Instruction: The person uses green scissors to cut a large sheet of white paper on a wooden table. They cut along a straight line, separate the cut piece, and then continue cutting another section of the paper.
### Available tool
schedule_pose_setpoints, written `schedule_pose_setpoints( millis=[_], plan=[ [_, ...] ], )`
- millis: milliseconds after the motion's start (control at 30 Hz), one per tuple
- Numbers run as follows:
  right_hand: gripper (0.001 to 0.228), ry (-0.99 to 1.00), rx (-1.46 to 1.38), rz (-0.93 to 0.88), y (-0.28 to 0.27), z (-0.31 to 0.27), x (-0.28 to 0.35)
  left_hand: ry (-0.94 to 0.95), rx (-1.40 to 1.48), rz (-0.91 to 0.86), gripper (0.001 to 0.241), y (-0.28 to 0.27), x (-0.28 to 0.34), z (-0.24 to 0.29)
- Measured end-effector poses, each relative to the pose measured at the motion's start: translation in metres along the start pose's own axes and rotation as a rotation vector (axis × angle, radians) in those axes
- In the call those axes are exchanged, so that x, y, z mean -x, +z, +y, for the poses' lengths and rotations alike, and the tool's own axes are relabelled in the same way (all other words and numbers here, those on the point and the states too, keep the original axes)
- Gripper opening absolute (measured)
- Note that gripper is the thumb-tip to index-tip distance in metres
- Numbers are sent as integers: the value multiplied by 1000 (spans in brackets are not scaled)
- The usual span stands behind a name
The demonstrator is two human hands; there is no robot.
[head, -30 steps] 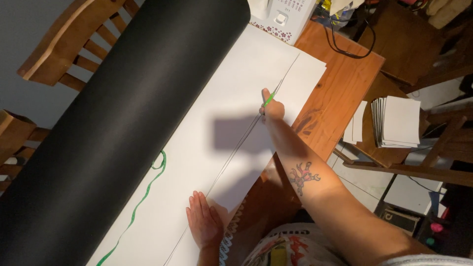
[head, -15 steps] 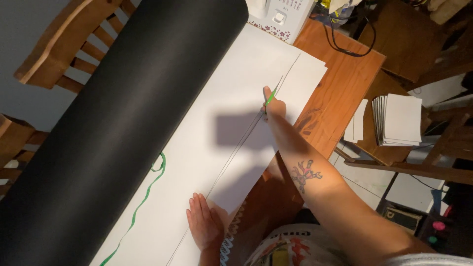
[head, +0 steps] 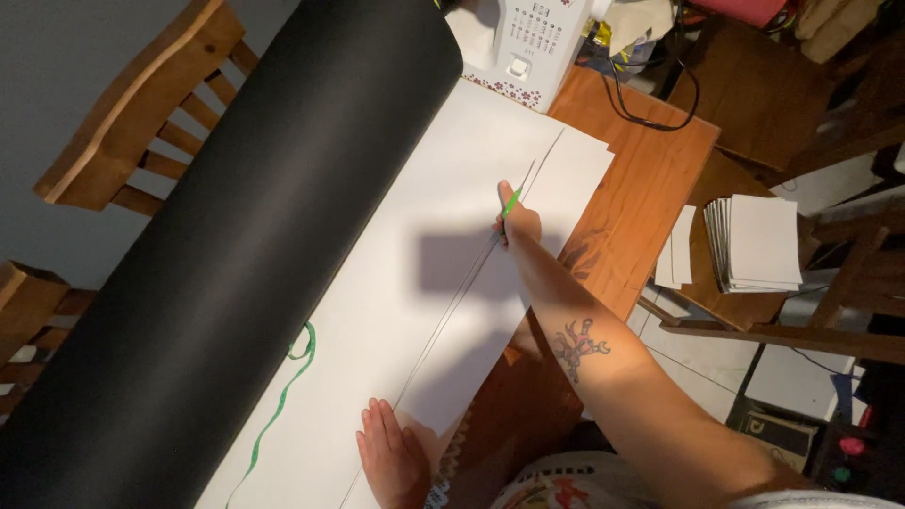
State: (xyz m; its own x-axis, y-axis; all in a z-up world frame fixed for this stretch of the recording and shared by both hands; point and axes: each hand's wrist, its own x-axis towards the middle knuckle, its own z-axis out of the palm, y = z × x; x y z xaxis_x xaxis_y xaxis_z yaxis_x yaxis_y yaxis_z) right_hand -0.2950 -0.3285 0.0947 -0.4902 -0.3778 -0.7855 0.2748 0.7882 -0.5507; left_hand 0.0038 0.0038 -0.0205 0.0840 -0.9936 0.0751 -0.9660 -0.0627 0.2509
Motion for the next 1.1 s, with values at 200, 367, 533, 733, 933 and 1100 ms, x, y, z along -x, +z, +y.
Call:
schedule_pose_setpoints(
  millis=[200,367,533,733,933,1100],
  plan=[
    [65,-55,32,119,6,9,-28,21,-74,-50,69,7,2,-7],
    [63,1,-33,-9,-7,-12,-1,20,-4,-14,67,5,2,-6],
    [63,-13,-83,-13,-5,-11,-9,1,-39,-74,69,9,1,-9],
    [62,-35,6,83,4,1,-46,27,-54,-59,70,7,2,-9],
    [62,19,-51,15,-8,-23,-15,21,-88,-40,73,8,3,-8],
    [62,54,11,15,-8,-25,-23,12,-105,-52,72,11,3,-9]
  ],
)
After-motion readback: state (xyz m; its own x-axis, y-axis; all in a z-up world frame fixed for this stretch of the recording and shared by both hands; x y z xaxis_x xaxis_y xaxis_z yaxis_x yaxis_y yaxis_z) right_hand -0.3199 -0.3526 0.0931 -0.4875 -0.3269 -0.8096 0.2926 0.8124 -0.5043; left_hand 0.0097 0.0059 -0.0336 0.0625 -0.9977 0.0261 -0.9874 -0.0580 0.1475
